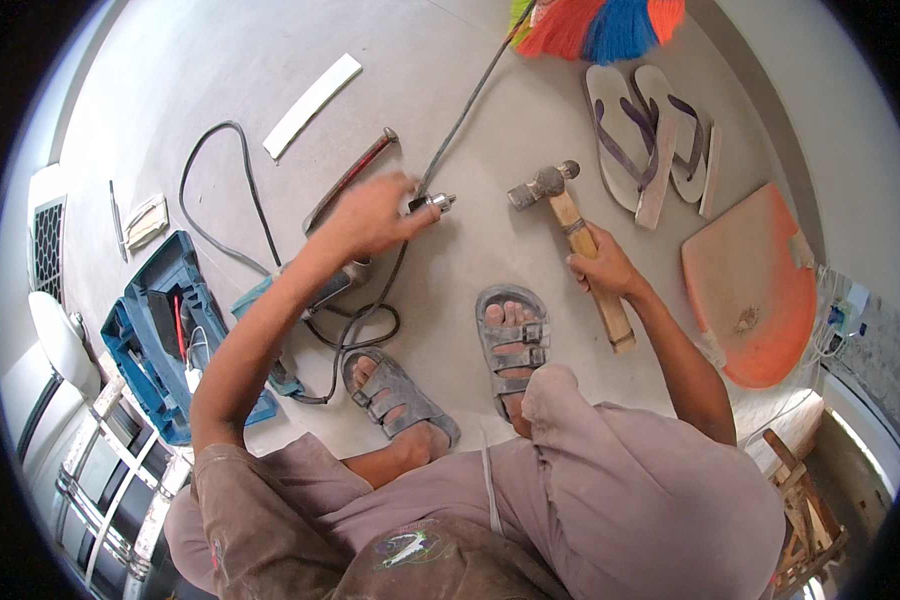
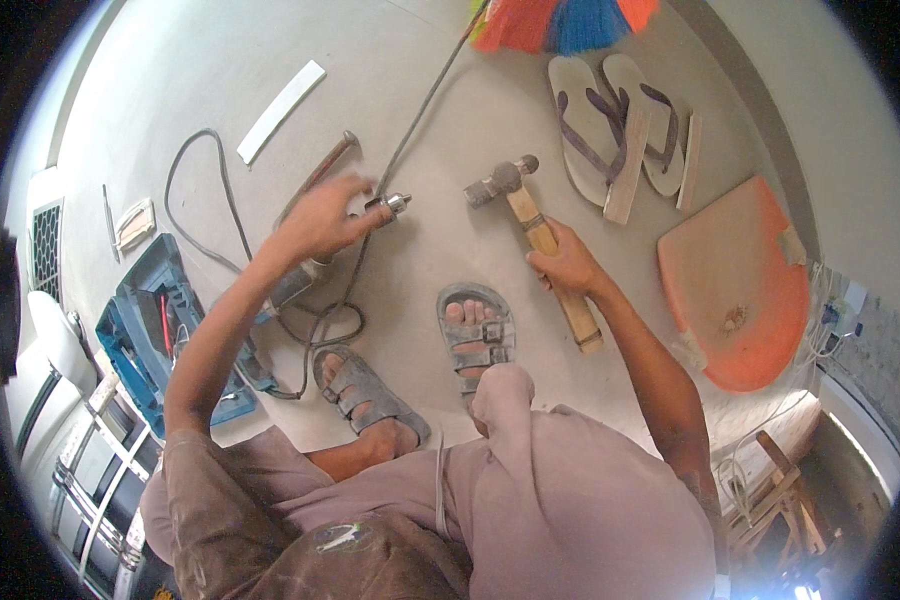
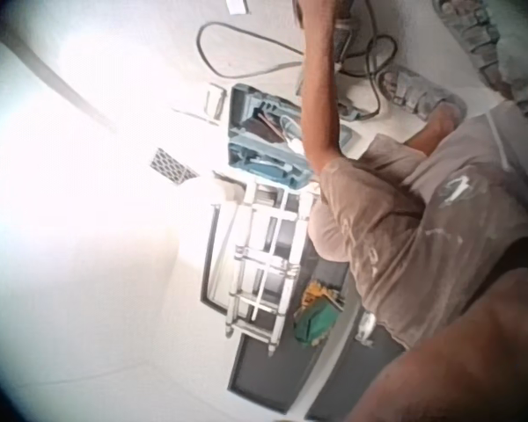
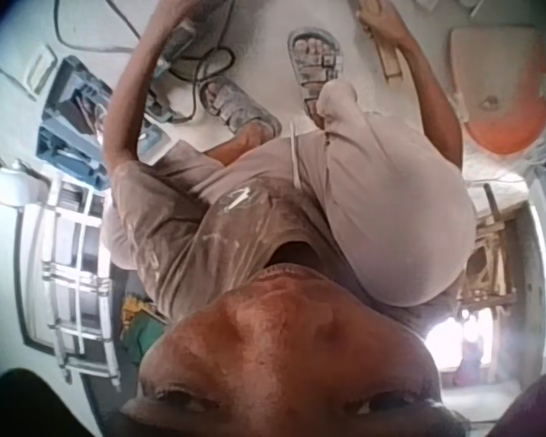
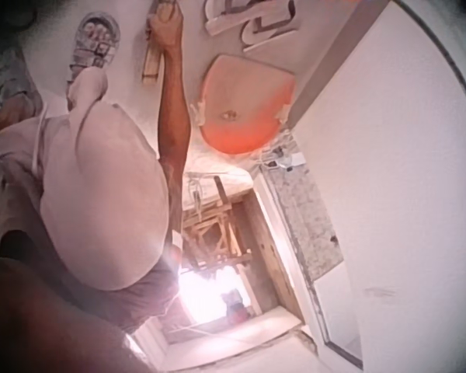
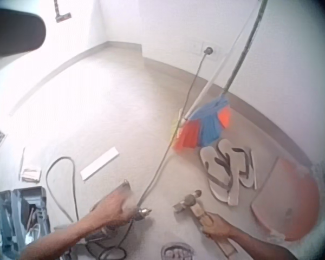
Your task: The person sits on the floor and assembles a hammer drill by attaching a drill bit and chuck to the tool. They use a screwdriver to tighten the chuck and a hammer to tap the bit into place.
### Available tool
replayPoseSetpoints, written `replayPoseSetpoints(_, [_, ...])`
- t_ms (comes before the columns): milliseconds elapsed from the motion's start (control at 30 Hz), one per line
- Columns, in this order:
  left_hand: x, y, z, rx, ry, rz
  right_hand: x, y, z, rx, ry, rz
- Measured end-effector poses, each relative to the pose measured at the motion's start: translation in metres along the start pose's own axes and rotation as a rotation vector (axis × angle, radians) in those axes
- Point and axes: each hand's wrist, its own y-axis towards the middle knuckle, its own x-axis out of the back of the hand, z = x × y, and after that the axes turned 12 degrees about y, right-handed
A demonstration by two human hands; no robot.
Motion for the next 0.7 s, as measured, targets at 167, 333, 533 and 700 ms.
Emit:
replayPoseSetpoints(167, [-0.018,-0.006,-0.015,0.003,0.354,0.043,0.000,0.004,-0.003,0.013,0.017,0.014])
replayPoseSetpoints(333, [-0.020,-0.019,-0.016,0.038,0.087,-0.096,0.001,0.003,-0.001,0.016,-0.056,-0.004])
replayPoseSetpoints(533, [0.038,-0.017,-0.030,0.080,-0.103,-0.081,0.009,0.007,-0.003,0.078,-0.265,-0.046])
replayPoseSetpoints(700, [0.045,-0.015,-0.035,0.121,-0.220,-0.006,0.008,-0.003,0.015,0.197,-0.773,-0.180])
